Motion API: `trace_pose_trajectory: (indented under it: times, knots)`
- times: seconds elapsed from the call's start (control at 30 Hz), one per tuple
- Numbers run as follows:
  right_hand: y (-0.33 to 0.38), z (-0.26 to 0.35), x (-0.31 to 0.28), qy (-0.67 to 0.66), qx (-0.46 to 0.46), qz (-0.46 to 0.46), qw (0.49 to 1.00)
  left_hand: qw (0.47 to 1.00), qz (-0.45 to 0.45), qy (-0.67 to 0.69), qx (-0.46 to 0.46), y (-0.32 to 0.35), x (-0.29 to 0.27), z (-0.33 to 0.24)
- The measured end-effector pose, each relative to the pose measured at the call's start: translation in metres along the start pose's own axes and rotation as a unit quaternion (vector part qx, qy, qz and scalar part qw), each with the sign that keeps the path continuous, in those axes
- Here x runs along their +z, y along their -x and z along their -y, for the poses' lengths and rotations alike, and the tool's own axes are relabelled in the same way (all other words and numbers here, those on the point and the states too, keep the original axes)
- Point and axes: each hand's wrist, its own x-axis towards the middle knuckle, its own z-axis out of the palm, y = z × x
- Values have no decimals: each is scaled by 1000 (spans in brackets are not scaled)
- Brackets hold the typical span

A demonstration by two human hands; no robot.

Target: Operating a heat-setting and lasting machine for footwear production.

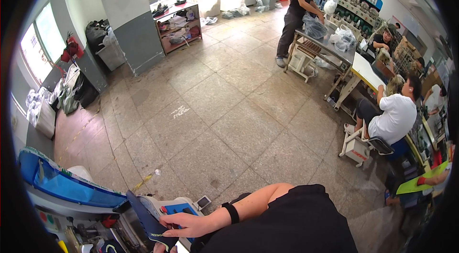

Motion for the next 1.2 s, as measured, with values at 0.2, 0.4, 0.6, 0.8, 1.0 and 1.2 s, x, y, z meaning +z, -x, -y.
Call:
trace_pose_trajectory:
  times: [0.2,0.4,0.6,0.8,1.0,1.2]
  knots:
    - [1,0,1,-8,6,8,1000,1000,-9,-9,14,1,2,-2]
    - [2,1,0,-11,7,12,1000,997,5,-48,55,1,0,2]
    - [3,2,1,-21,10,13,1000,996,0,-66,61,-1,2,-11]
    - [3,2,0,-17,11,16,1000,992,3,-86,94,-4,2,-15]
    - [4,0,1,-7,2,9,1000,993,8,-86,75,-1,2,-11]
    - [4,-3,1,-2,-1,5,1000,996,5,-43,80,-1,4,-9]
